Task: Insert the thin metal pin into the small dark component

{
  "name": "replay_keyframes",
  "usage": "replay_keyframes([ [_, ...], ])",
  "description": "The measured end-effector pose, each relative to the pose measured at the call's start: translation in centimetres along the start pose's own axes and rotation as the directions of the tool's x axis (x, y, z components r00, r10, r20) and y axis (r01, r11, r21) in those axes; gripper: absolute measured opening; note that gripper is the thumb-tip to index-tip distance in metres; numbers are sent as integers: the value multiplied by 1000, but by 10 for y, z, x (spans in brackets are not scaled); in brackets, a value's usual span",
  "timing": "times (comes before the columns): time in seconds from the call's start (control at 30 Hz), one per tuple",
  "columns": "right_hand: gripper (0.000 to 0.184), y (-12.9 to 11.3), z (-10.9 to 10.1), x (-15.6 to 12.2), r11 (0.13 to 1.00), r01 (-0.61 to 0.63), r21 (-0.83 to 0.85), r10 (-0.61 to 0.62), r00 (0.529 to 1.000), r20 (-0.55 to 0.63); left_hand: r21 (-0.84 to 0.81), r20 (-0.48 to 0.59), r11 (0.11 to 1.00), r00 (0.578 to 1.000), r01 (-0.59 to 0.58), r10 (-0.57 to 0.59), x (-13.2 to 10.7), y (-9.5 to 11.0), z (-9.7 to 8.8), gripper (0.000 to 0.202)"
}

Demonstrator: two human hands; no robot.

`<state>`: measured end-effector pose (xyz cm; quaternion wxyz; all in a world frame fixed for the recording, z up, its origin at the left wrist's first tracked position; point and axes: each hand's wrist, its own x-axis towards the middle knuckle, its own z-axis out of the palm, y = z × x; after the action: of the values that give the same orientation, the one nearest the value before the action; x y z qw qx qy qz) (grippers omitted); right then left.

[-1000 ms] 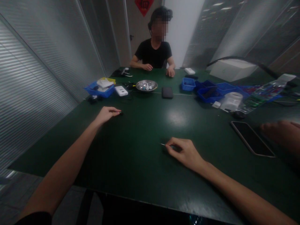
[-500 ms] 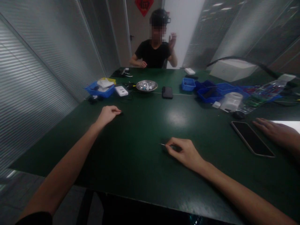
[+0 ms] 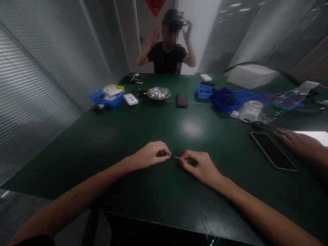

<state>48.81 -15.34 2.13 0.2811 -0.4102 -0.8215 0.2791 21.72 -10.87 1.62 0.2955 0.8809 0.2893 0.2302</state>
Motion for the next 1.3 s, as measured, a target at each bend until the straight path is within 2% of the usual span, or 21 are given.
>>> replay_keyframes([
  [0.07,13,-1,0,1,1000,-1,4,1,1000,1,-33,7,999,1000,2,-2,0,5,10,18],
  [0.13,13,-3,-1,2,1000,-2,2,2,1000,5,-51,6,999,1000,5,-5,-1,5,11,19],
  [0.63,11,-4,-1,2,1000,-13,-25,14,999,47,-57,43,998,999,16,-14,-1,7,6,17],
  [0.87,11,-9,9,11,999,30,41,-30,1000,-3,-65,49,998,998,-26,29,0,8,6,18],
  [1.03,12,-6,4,7,1000,22,17,-22,999,-23,-49,74,999,997,-21,24,0,7,2,19],
  [1.17,12,-2,-8,0,1000,-8,9,9,998,-68,-83,139,995,988,-58,69,-12,11,-10,22],
  [1.3,15,2,-12,0,999,-39,-13,38,994,-99,-98,193,994,980,-37,56,-41,11,-26,30],
])
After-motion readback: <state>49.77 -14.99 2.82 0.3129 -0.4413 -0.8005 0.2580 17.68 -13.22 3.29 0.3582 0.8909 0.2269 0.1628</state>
